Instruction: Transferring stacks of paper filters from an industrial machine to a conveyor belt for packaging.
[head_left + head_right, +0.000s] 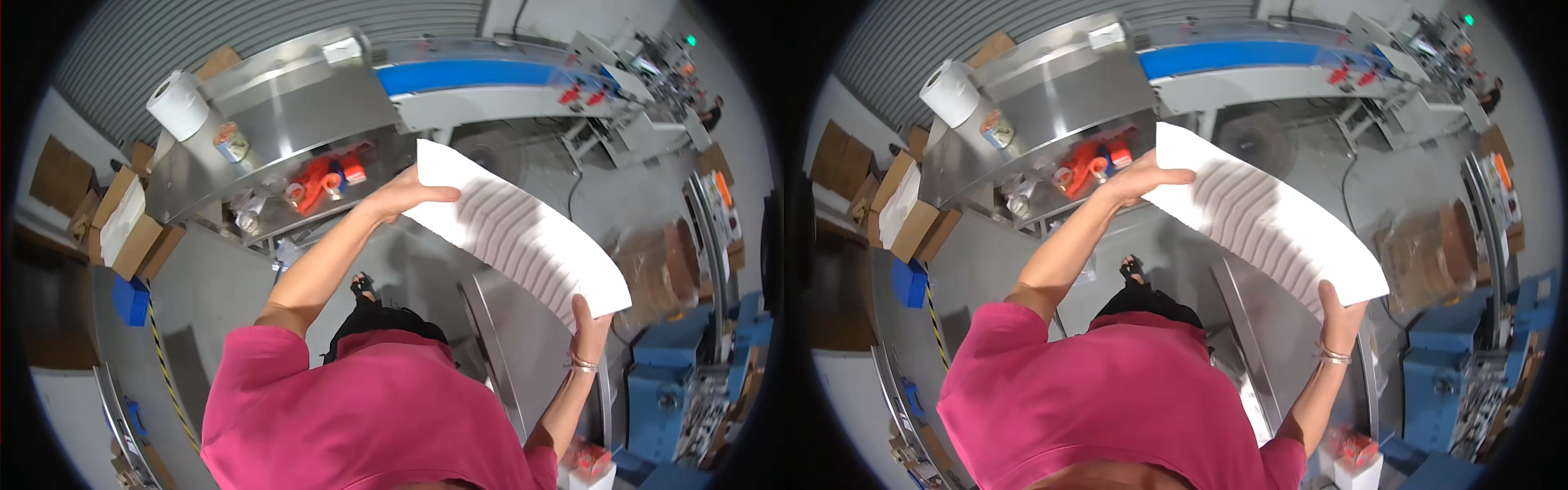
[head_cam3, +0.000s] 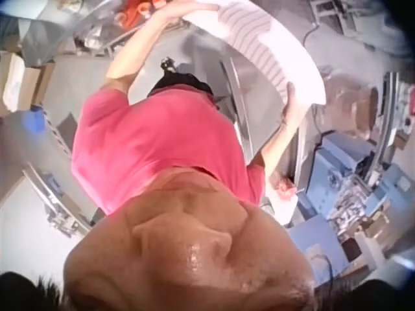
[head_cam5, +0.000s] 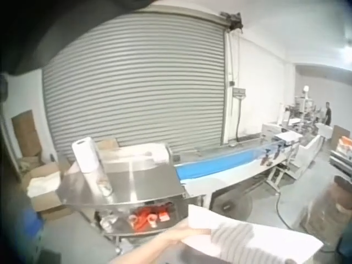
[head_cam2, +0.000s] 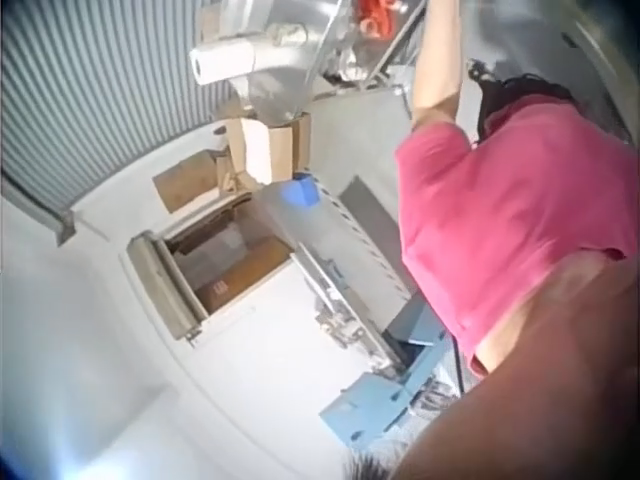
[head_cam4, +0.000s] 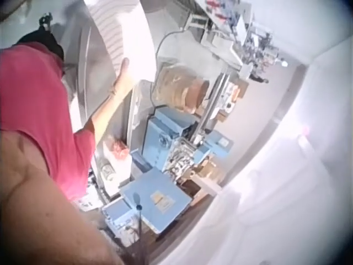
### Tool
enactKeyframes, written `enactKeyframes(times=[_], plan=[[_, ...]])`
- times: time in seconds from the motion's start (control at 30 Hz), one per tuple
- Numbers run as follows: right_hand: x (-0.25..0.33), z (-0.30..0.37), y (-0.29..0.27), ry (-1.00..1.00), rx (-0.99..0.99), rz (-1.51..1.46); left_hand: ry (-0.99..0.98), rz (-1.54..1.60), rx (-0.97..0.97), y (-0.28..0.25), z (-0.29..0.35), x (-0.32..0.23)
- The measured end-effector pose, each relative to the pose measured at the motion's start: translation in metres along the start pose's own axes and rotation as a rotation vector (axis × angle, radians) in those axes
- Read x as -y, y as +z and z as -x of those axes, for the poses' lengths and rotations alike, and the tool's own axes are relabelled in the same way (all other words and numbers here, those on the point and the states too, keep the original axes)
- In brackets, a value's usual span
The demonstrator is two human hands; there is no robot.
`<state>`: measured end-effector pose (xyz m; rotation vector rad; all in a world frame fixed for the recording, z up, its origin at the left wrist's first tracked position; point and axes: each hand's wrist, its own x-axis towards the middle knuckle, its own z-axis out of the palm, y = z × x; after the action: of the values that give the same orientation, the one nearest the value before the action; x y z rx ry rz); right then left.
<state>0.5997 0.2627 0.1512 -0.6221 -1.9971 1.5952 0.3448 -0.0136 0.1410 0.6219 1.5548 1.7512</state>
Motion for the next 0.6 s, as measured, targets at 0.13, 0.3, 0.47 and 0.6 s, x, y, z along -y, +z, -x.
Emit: enactKeyframes(times=[0.13, 0.3, 0.47, 0.6], plan=[[0.012, -0.077, 0.124, 0.053, 0.187, 0.038, 0.009, 0.078, -0.257, -0.118, 0.017, -0.008], [0.027, -0.155, 0.273, 0.097, 0.526, -0.09, -0.128, 0.105, -0.532, -0.221, 0.058, -0.028], [0.017, -0.228, 0.403, 0.122, 0.831, -0.141, -0.088, 0.006, -0.85, -0.291, 0.088, -0.005], [0.011, -0.293, 0.493, 0.15, 1.039, -0.023, -0.165, 0.326, -0.869, -0.313, 0.094, -0.003]])
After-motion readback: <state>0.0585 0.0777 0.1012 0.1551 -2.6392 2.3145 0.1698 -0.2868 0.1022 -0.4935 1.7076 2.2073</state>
